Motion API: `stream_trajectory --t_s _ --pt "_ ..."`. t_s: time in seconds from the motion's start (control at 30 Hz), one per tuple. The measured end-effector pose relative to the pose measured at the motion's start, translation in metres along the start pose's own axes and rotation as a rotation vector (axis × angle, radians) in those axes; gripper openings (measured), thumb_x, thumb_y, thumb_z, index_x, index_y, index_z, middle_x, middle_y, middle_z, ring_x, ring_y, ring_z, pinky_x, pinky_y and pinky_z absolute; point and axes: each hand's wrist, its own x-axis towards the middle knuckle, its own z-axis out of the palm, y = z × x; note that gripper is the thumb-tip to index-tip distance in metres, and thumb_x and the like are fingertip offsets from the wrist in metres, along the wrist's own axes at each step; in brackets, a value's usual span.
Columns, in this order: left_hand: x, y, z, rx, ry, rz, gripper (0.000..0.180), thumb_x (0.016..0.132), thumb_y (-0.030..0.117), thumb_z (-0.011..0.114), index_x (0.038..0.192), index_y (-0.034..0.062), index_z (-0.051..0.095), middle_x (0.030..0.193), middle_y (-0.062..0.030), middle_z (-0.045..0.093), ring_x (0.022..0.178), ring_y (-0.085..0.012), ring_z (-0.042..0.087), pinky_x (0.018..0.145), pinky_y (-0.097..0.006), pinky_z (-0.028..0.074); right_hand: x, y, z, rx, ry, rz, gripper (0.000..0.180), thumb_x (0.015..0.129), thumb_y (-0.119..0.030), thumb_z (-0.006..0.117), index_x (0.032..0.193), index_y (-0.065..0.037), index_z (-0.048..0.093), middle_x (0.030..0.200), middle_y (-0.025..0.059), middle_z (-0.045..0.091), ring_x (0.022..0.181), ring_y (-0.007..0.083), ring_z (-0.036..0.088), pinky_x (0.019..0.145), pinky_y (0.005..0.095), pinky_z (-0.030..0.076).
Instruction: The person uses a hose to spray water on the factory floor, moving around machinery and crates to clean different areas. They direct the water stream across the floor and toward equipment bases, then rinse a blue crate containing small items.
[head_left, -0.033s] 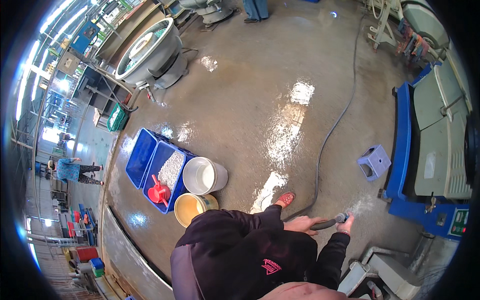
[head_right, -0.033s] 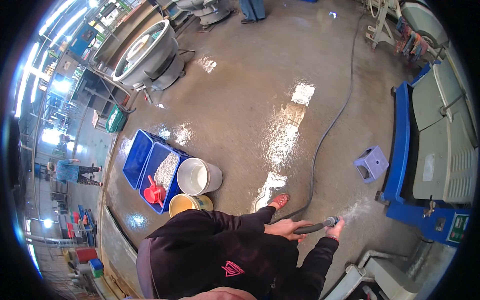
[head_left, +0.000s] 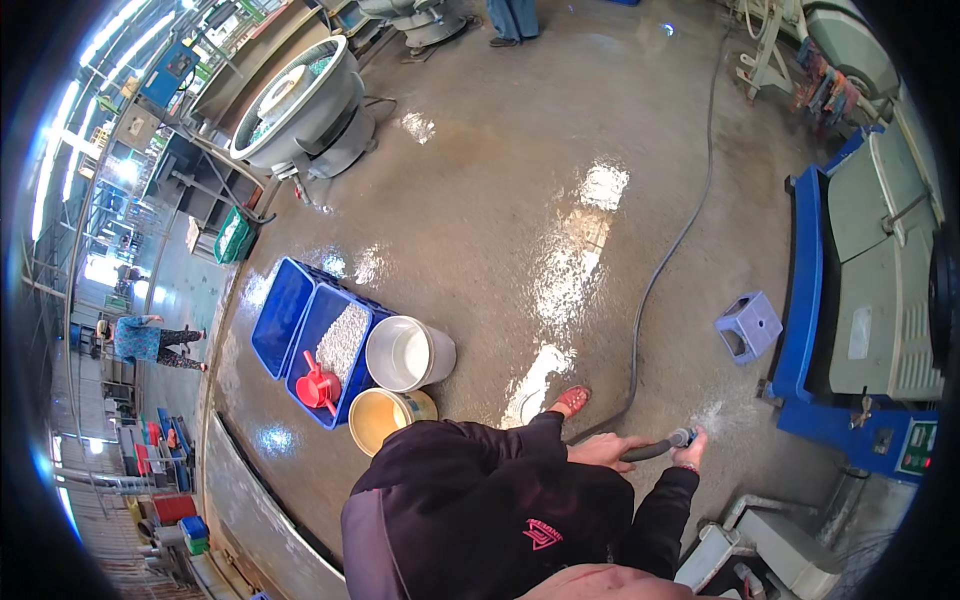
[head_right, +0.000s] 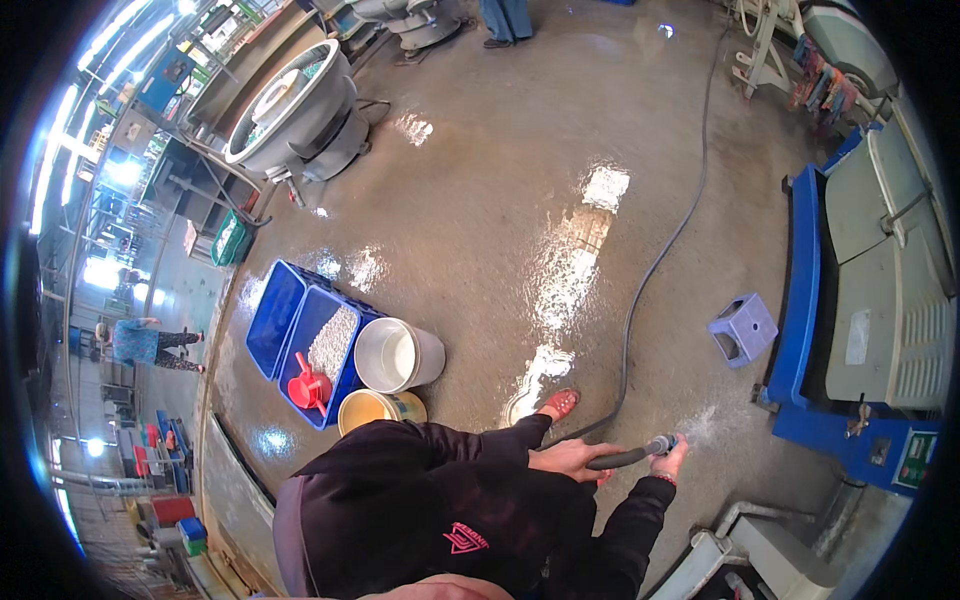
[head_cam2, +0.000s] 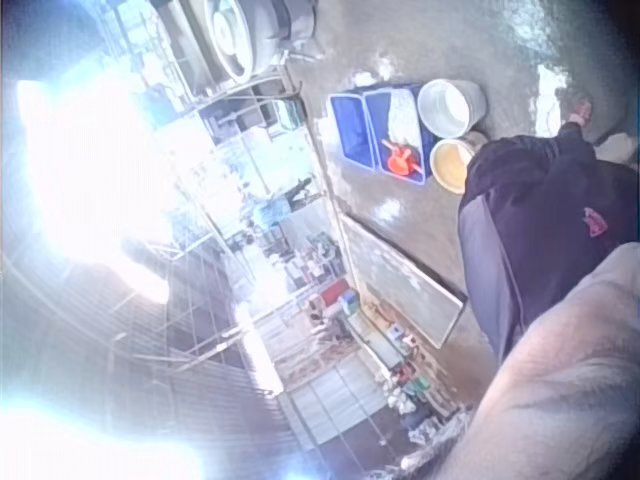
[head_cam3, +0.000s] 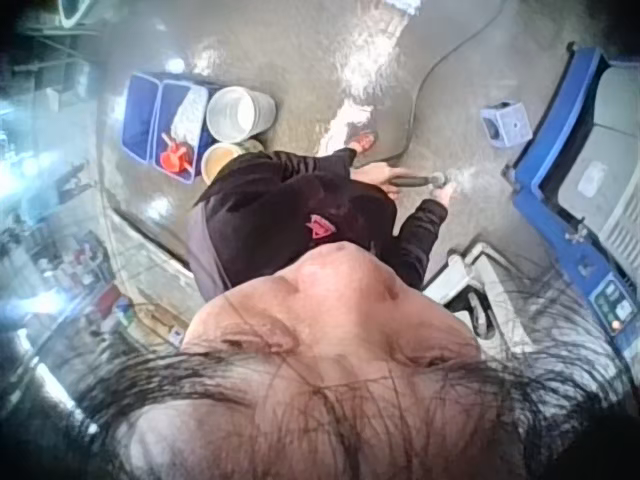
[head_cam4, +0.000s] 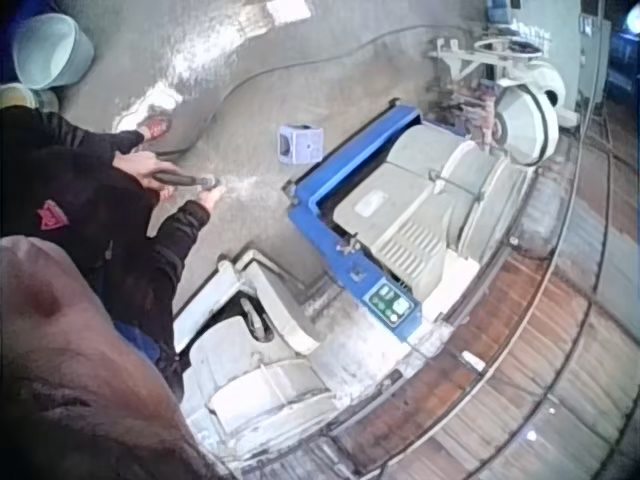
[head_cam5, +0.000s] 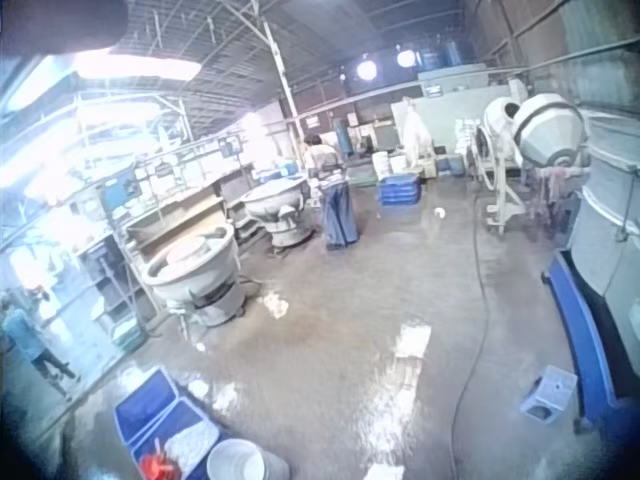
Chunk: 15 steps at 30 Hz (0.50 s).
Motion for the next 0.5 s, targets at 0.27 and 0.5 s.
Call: stream_trajectory --t_s 0.27,0.5 --pt "0.038 0.018 -0.021 0.087 -0.172 0.029 0.070 0.064 0.006 0.058 0.132 0.0160 0.044 0.087 -0.0240 0.062 0.080 -0.0408 0.059 0.070 -0.046 0.046 0.024 -0.024 -0.038 0.107 0.056 -0.020 0.035 0.074 -0.041 0.060 0.092 -0.013 0.052 0.090 0.0031 0.053 0.085 0.0246 0.051 0.073 0.0422 0.045" --pt "0.060 0.029 0.032 0.122 -0.342 0.177 0.064 0.063 0.003 0.057 0.126 0.0147 0.051 0.086 -0.0223 0.062 0.082 -0.0400 0.060 0.070 -0.046 0.046 0.014 -0.001 -0.159 -0.015 0.109 -0.354 0.030 0.079 -0.034 0.057 0.094 -0.008 0.050 0.090 0.0070 0.052 0.081 0.0251 0.052 0.066 0.0410 0.048"
